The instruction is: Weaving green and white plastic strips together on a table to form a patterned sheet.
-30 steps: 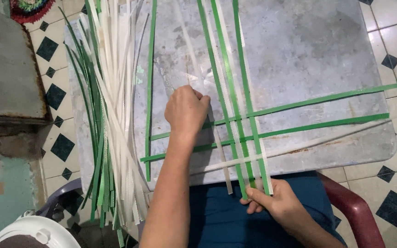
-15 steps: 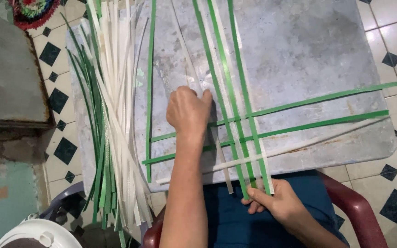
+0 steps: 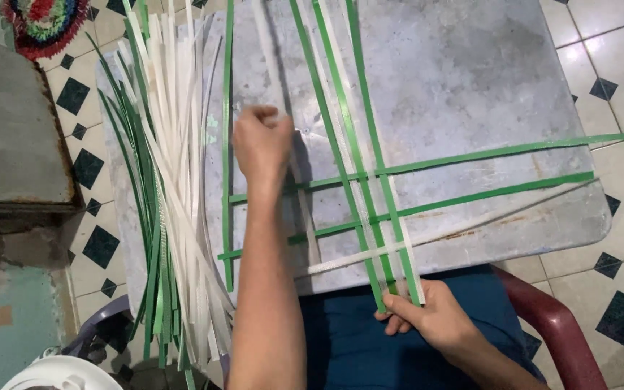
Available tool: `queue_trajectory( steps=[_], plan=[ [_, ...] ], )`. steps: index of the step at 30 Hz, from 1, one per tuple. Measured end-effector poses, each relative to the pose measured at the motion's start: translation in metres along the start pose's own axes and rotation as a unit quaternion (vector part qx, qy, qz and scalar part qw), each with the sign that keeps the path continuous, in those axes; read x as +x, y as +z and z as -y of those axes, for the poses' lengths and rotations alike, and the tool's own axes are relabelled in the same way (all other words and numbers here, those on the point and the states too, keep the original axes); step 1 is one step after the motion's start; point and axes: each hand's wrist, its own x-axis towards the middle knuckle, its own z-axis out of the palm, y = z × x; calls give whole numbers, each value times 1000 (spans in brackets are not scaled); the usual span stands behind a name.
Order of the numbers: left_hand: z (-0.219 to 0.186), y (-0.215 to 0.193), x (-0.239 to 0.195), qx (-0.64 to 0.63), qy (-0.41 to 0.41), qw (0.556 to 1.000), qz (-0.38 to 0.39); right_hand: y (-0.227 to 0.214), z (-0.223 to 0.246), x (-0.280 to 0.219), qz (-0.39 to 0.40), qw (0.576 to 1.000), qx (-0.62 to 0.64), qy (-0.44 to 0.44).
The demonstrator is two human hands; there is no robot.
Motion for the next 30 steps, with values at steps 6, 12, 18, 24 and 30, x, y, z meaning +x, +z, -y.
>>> queue_trajectory(
  steps=[6,12,18,24,30],
  plan=[
    [-7,-21,39,-206,-16,977,-51,0,-6,5,-3,1000,-8,-10],
    [-27,-82,13,-468,241,808,-263,-3,-3,4,36,998,-43,-15],
    [-40,-168,-85,-316,417,812,-257,-56,73,-63,-65,793,-600,80],
    [-88,-125,-159,-387,402,830,5,-30,117,-135,-189,707,-332,-594],
    [-94,-87,-145,-303,372,869,123,-32,145,-82,-174,781,-309,-515]
  ],
)
